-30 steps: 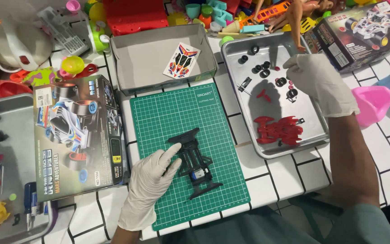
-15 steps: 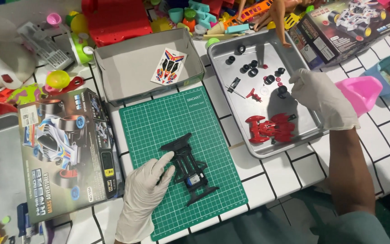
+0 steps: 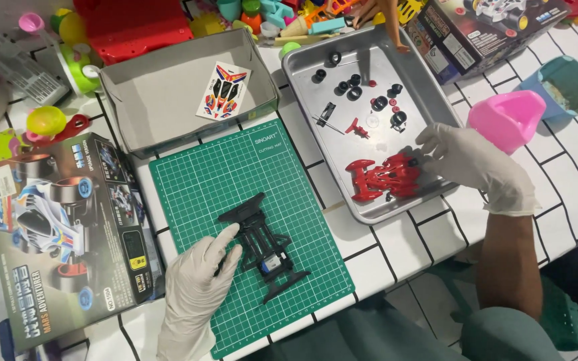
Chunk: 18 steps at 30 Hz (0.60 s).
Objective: Assembling a toy car by inserting batteries and attaching the body shell to the chassis on a cutting mat.
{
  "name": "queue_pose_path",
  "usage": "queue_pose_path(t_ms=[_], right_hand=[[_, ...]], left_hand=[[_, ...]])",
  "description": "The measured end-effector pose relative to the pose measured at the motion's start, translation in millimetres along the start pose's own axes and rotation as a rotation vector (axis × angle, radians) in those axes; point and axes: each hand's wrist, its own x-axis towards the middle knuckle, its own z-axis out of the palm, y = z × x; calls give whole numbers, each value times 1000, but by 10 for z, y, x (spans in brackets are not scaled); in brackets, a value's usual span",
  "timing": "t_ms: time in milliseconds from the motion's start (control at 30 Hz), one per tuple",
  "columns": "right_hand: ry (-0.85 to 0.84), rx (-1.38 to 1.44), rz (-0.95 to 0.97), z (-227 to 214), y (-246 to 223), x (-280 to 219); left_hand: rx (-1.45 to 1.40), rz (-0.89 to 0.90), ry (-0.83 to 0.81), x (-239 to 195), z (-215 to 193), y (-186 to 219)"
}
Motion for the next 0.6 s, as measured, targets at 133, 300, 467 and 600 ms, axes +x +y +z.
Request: queue_pose_path(t_ms=[133, 300, 467, 600], right_hand=[[-1, 89, -100, -24, -102, -199], [83, -1, -354, 196, -27, -47], [121, 529, -1078, 225, -83, -289], [-100, -76, -29, 291, -569, -421]], left_hand=[[3, 1, -8, 9, -13, 8], [7, -5, -13, -10, 3, 5], [3, -16, 21, -34, 29, -15], [101, -253, 34, 9, -45, 26]])
